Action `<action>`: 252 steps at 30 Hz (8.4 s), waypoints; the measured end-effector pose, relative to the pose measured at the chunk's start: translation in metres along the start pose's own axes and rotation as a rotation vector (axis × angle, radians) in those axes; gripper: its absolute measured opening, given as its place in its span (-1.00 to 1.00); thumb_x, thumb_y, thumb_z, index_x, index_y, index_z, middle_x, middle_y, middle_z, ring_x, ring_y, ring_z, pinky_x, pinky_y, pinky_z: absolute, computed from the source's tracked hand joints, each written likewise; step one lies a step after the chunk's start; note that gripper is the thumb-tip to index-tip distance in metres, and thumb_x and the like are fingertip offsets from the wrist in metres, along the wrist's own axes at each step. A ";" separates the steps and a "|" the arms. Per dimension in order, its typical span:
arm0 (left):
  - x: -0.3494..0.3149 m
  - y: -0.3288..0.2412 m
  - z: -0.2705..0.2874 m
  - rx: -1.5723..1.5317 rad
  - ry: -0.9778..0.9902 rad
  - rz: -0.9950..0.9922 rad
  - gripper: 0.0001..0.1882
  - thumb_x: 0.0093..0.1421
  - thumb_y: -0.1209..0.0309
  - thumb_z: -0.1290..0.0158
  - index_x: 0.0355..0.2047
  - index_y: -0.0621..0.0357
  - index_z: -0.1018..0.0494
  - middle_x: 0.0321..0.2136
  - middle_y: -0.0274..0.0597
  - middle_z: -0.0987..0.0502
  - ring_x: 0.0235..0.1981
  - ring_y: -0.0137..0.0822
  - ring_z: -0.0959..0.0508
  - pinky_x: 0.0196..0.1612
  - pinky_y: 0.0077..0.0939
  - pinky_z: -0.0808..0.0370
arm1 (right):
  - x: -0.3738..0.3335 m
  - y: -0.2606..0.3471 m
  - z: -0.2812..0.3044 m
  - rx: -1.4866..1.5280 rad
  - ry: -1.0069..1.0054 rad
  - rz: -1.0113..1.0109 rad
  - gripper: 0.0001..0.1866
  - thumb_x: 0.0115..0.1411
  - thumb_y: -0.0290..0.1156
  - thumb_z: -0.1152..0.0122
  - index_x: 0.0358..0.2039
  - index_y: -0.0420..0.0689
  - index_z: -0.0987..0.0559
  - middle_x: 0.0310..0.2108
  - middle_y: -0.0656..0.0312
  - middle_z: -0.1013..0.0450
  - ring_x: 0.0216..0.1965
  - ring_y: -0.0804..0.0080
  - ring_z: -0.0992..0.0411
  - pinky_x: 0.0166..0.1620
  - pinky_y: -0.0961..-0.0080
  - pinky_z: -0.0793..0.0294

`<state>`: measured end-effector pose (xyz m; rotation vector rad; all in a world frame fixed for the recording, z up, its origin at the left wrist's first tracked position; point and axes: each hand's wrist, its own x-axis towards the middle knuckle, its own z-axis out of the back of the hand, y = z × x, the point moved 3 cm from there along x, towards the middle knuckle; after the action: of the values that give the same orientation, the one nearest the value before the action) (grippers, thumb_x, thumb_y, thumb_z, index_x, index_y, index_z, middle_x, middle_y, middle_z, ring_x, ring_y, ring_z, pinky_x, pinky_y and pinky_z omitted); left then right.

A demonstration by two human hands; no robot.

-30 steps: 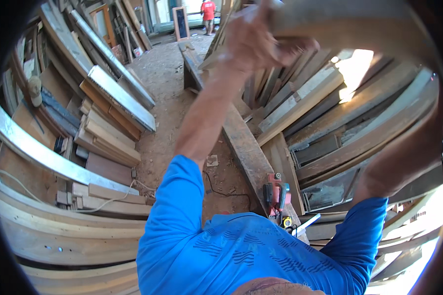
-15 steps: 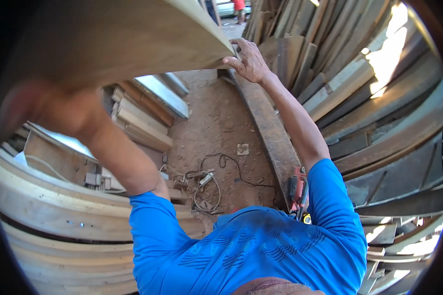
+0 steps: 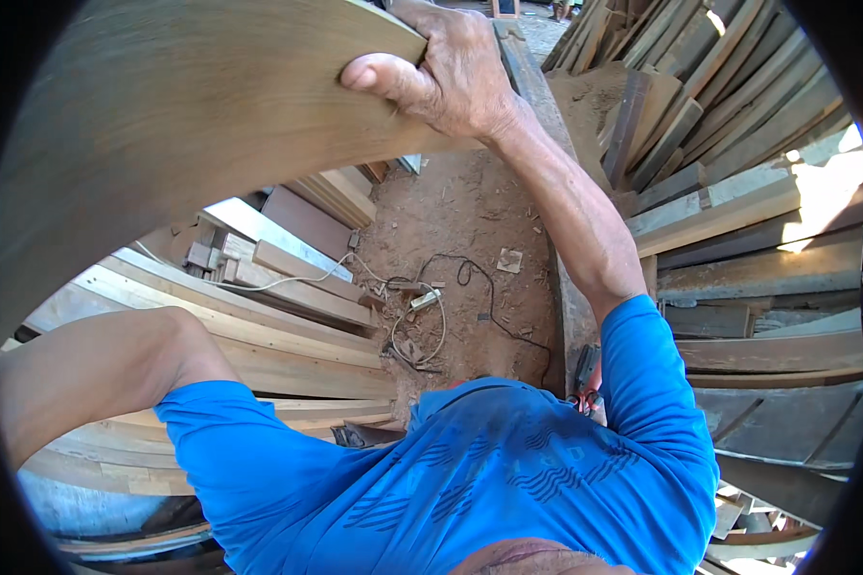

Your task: The person uses a power sander to smooth the surface and edges of a wooden beam, periodically checking the dimensions with a tape measure and squareness with a try square.

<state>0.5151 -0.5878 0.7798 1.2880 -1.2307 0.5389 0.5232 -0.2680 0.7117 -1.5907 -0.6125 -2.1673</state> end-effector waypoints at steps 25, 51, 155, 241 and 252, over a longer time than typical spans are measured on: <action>-0.408 -0.016 0.045 0.075 0.601 1.605 -0.59 0.36 0.22 -0.01 0.08 0.25 -0.42 -0.04 -0.16 -0.55 -0.06 -0.32 -0.53 0.06 -0.38 -0.44 | -0.180 -0.006 -0.072 0.674 0.124 -0.760 -0.02 0.31 0.43 0.30 -0.44 -0.44 -0.53 -0.57 0.13 -0.49 -0.41 0.44 -0.44 -0.42 0.27 -0.38; -0.601 -0.305 0.018 -0.364 0.317 2.619 -0.66 0.31 0.33 -0.11 0.05 0.10 -0.39 -0.47 -0.30 -0.50 -0.53 -0.45 -0.50 -0.49 -0.48 -0.49 | -0.346 -0.069 -0.090 1.221 -0.160 -1.561 -0.12 0.29 0.50 0.48 -0.35 -0.13 -0.47 -0.59 0.26 -0.34 -0.56 0.42 -0.38 -0.43 0.42 -0.46; -0.677 -0.298 -0.107 0.046 1.549 2.220 0.13 -0.10 0.08 -0.45 0.26 0.41 -0.01 0.11 0.38 -0.38 0.16 0.23 -0.44 0.22 -0.10 -0.38 | -0.750 0.178 0.207 -0.694 0.627 -2.259 -0.08 0.09 -0.22 -0.42 0.38 0.11 -0.09 0.06 -0.37 -0.36 0.09 -0.34 -0.40 0.10 -0.05 -0.44; -0.730 -0.280 -0.047 -0.089 0.789 2.625 -0.87 0.18 0.45 -0.25 -0.31 0.26 -0.59 -0.46 -0.41 -0.54 -0.44 -0.59 -0.42 -0.35 -0.65 -0.37 | -0.676 0.016 0.074 -0.246 0.923 -1.532 -0.41 0.10 -0.36 -0.27 0.20 0.18 -0.47 0.24 0.08 -0.24 0.30 -0.11 -0.15 0.30 0.03 -0.32; -0.724 -0.278 -0.049 -0.087 0.791 2.654 -0.86 0.20 0.42 -0.25 -0.30 0.23 -0.57 -0.51 -0.48 -0.48 -0.50 -0.61 -0.37 -0.43 -0.65 -0.30 | -0.673 0.016 0.074 -0.245 0.878 -1.503 -0.42 0.07 -0.41 -0.28 0.18 0.06 -0.50 0.18 -0.04 -0.30 0.24 -0.13 -0.22 0.31 0.09 -0.24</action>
<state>0.5358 -0.3952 0.0276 -1.4570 -1.3943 2.2569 0.7824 -0.2083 0.0888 0.2438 -1.4822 -3.5826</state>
